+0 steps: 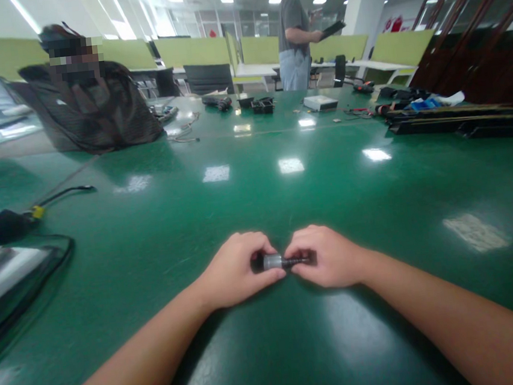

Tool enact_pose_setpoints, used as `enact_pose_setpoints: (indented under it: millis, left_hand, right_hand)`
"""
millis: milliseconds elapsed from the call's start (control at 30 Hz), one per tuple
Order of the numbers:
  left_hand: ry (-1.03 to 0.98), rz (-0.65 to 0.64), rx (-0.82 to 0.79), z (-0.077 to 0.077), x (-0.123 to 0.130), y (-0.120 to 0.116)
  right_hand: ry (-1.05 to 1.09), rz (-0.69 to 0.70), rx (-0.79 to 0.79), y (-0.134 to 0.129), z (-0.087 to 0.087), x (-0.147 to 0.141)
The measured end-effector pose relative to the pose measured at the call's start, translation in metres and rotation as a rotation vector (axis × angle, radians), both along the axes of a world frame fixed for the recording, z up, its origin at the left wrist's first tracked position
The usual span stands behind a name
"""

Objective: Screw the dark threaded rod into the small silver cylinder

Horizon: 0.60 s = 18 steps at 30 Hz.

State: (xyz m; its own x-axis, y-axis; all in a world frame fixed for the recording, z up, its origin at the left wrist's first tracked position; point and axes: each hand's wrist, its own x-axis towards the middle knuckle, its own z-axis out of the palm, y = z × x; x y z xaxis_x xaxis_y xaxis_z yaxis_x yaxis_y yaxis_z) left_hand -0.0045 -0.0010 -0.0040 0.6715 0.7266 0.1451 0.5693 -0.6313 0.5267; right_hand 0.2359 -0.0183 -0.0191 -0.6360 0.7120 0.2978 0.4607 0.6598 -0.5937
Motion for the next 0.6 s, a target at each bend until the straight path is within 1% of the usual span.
enact_pose_setpoints:
  millis: [333,600]
  left_hand:
    - [0.005,-0.006,0.009,-0.0015,-0.001,0.0008]
    - [0.001,-0.003,0.007,-0.0014,-0.0005,0.0005]
  right_hand:
    - [-0.01,-0.007,0.033,0.0005,-0.0018,0.0013]
    - [-0.043,-0.062,0.011,0.0012,-0.0024,0.0023]
